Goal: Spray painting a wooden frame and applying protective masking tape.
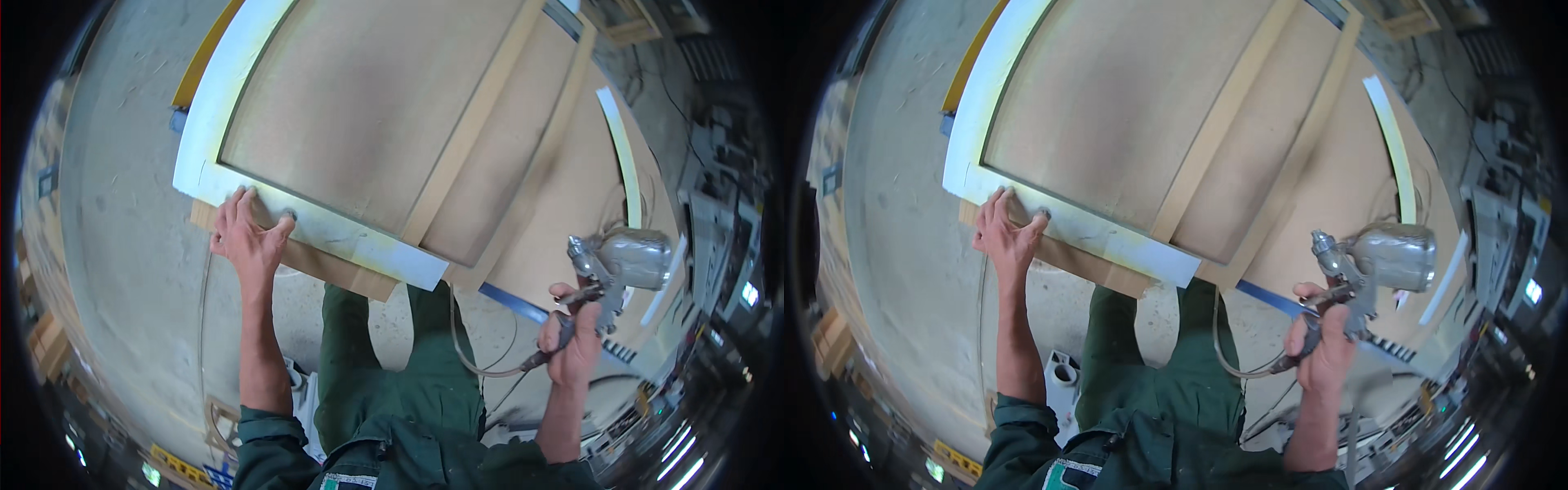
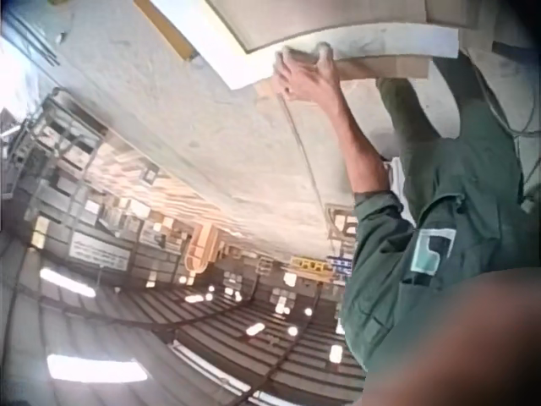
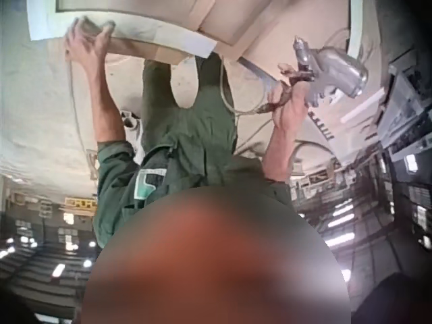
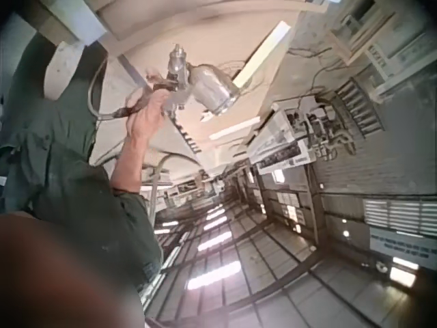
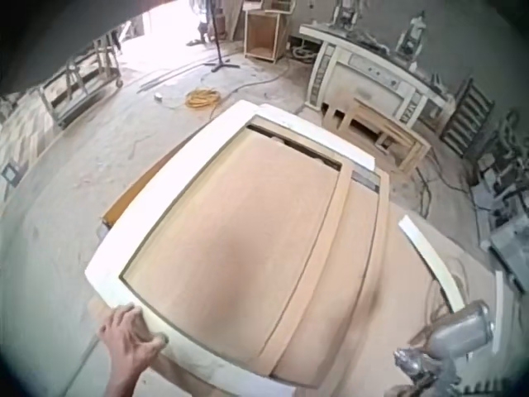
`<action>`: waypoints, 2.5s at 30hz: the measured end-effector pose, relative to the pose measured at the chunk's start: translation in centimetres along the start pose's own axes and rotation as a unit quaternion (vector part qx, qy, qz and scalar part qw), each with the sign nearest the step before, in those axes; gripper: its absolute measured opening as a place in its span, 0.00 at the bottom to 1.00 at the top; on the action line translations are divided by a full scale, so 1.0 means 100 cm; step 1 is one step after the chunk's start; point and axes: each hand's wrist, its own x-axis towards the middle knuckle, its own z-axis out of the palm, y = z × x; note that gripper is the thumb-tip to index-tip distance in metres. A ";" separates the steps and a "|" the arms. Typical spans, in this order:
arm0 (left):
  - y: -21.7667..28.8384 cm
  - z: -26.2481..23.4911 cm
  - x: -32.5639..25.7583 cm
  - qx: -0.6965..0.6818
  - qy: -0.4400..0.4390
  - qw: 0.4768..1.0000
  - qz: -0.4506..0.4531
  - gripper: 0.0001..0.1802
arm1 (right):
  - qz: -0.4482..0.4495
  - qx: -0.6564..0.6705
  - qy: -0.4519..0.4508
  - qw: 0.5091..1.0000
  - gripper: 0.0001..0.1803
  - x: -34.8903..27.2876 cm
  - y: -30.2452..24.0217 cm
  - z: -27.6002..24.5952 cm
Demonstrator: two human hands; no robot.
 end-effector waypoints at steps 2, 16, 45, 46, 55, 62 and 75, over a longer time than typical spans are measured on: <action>0.002 -0.004 0.002 -0.013 0.029 0.999 0.026 0.39 | 0.025 0.045 0.085 0.995 0.36 -0.024 0.022 0.013; -0.029 -0.005 0.005 -0.033 0.023 0.989 0.142 0.17 | -0.012 0.073 0.250 0.965 0.32 -0.100 0.131 0.036; -0.018 -0.002 -0.003 -0.037 0.033 0.994 0.101 0.09 | -0.014 -0.052 0.237 0.970 0.27 0.092 0.119 -0.102; -0.021 -0.004 -0.002 -0.071 0.027 0.994 0.078 0.09 | -0.011 -0.059 0.231 0.971 0.27 0.103 0.120 -0.109; -0.026 -0.011 0.000 -0.109 0.009 0.989 0.096 0.09 | -0.013 -0.039 0.244 0.969 0.21 0.115 0.119 -0.126; -0.059 -0.026 0.010 -0.105 0.063 0.987 0.101 0.14 | -0.141 -0.285 0.431 0.845 0.19 0.056 0.143 -0.110; -0.154 -0.029 0.190 -0.255 0.036 0.962 -0.090 0.36 | -0.089 -0.388 0.315 0.862 0.22 0.106 0.157 -0.006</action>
